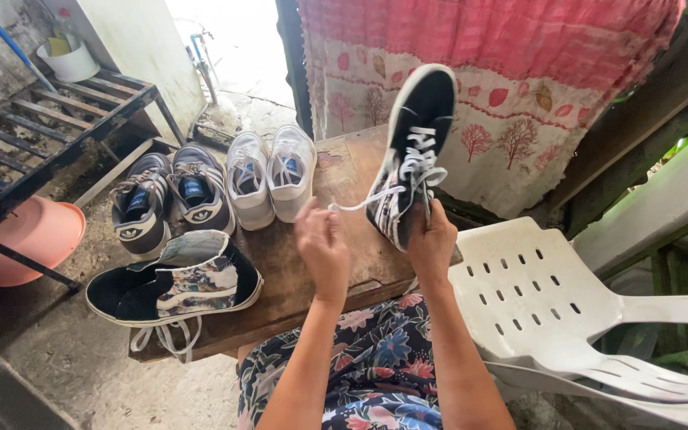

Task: The person threads white shoelaces through the eyelets of a black canvas shoe and ties them. The person handles the shoe and laces by hand while seated at a wooden table with other shoes nearby.

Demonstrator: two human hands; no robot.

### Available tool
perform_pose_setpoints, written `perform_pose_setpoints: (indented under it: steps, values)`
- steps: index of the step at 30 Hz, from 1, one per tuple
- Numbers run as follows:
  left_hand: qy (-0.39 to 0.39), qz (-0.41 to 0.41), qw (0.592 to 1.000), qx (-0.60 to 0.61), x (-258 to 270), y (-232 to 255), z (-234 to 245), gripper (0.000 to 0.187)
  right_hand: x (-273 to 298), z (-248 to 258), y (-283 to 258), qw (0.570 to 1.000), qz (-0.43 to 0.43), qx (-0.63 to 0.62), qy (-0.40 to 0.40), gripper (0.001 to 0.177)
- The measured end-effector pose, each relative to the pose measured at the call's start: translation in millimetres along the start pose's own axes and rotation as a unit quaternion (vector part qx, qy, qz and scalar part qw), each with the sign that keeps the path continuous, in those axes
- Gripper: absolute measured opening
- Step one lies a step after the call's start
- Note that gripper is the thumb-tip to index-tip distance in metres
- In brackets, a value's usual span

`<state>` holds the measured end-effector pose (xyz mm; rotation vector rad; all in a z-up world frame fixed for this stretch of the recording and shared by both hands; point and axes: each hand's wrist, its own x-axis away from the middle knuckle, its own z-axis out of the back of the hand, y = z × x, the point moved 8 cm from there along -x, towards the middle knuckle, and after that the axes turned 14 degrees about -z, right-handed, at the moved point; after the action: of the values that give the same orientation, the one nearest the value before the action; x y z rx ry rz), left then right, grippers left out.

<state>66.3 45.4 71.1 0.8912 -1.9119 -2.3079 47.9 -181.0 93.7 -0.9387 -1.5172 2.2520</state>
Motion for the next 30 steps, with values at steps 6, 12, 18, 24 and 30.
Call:
perform_pose_setpoints:
  steps: [6, 12, 18, 24, 30]
  values:
    - [0.011, -0.373, 0.915, -0.152, 20.9, 78.0, -8.5, 0.042, 6.0, 2.4, 0.9, 0.998, 0.036, -0.044, 0.007, 0.017]
    - [-0.180, -0.305, 0.933, -0.054, 46.2, 86.0, -58.9, 0.055, 11.2, -0.8, 12.8, 0.989, -0.052, -0.126, -0.060, 0.024]
    - [-0.150, -0.264, 0.950, -0.077, 35.0, 73.4, -59.1, 0.051, 17.5, 1.0, -15.5, 0.993, 0.118, -0.009, -0.018, 0.020]
    - [-0.122, -0.200, 0.968, -0.086, 16.3, 49.1, -45.3, 0.036, 22.7, -8.6, -27.0, 0.990, 0.138, 0.013, -0.007, 0.015]
    - [-0.121, -0.167, 0.975, -0.079, 4.3, 31.2, -47.9, 0.035, 19.1, -2.9, -42.0, 0.991, 0.130, 0.008, 0.020, 0.024]
